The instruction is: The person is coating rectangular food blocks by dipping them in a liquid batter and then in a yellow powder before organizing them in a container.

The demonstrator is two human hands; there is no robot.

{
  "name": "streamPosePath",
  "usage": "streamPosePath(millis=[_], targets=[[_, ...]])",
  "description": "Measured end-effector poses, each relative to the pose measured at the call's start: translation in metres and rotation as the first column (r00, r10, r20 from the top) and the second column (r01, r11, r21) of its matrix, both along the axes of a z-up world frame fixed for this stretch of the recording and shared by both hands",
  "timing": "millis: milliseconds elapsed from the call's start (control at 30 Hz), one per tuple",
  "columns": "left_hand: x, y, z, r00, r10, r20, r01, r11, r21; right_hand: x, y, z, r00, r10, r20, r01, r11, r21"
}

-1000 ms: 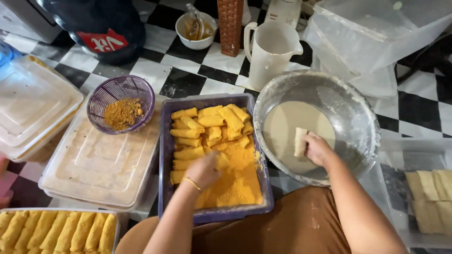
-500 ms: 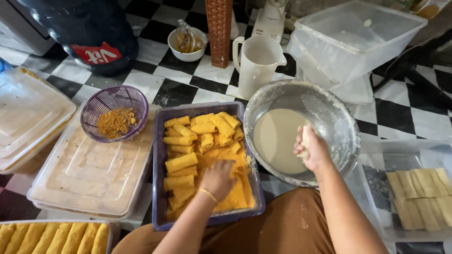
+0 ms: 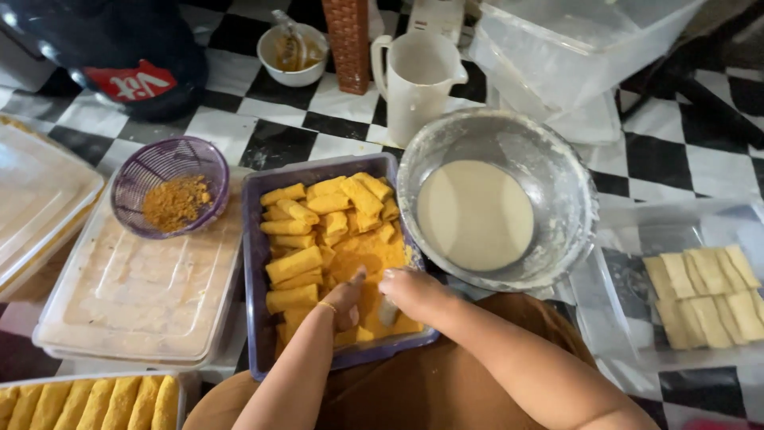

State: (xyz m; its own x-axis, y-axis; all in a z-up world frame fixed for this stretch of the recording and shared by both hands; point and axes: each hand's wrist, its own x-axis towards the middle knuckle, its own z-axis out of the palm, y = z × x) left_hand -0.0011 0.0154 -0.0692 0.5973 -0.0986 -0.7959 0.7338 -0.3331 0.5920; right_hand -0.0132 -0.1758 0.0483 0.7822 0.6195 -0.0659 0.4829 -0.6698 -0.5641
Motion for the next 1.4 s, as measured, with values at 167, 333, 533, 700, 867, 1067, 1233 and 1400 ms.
streamPosePath(millis=[167,333,533,700,867,1067,1233,1400], targets=[[0.001,-0.009,-0.123,0.806,-0.517,0.288,0.435,0.847,0.304,0.019,-0.022,0.02,0.985,-0.165,0.054,0.162,0.985,0.059],[-0.004,-0.02,-0.137,0.728,-0.51,0.459,0.48,0.856,0.189,0.0,-0.114,0.104,0.871,-0.486,-0.078,0.472,0.78,0.411],[-0.009,-0.04,0.067,0.8,-0.442,0.405,0.203,0.835,0.512,-0.031,-0.304,0.109,0.296,-0.948,-0.118,0.947,0.307,-0.094],[0.011,-0.01,-0.013,0.788,-0.37,0.493,0.01,0.807,0.59,-0.104,-0.569,-0.128,0.205,-0.945,0.253,0.819,0.024,-0.574],[0.003,-0.024,0.058,0.95,0.312,0.019,-0.306,0.939,-0.157,-0.124,-0.632,-0.197,0.441,-0.858,0.264,0.635,0.09,-0.768],[-0.004,-0.019,0.057,0.961,-0.011,0.276,0.058,0.985,-0.163,-0.124,-0.651,-0.209,0.446,-0.839,0.313,0.556,-0.014,-0.831],[-0.015,-0.021,0.04,0.873,-0.418,0.25,0.371,0.903,0.215,-0.127,-0.653,-0.209,0.305,-0.938,0.164,0.723,0.116,-0.681],[-0.016,-0.013,0.012,0.666,-0.528,0.527,0.483,0.844,0.235,-0.116,-0.655,-0.208,0.564,-0.791,0.236,0.444,0.05,-0.894]])
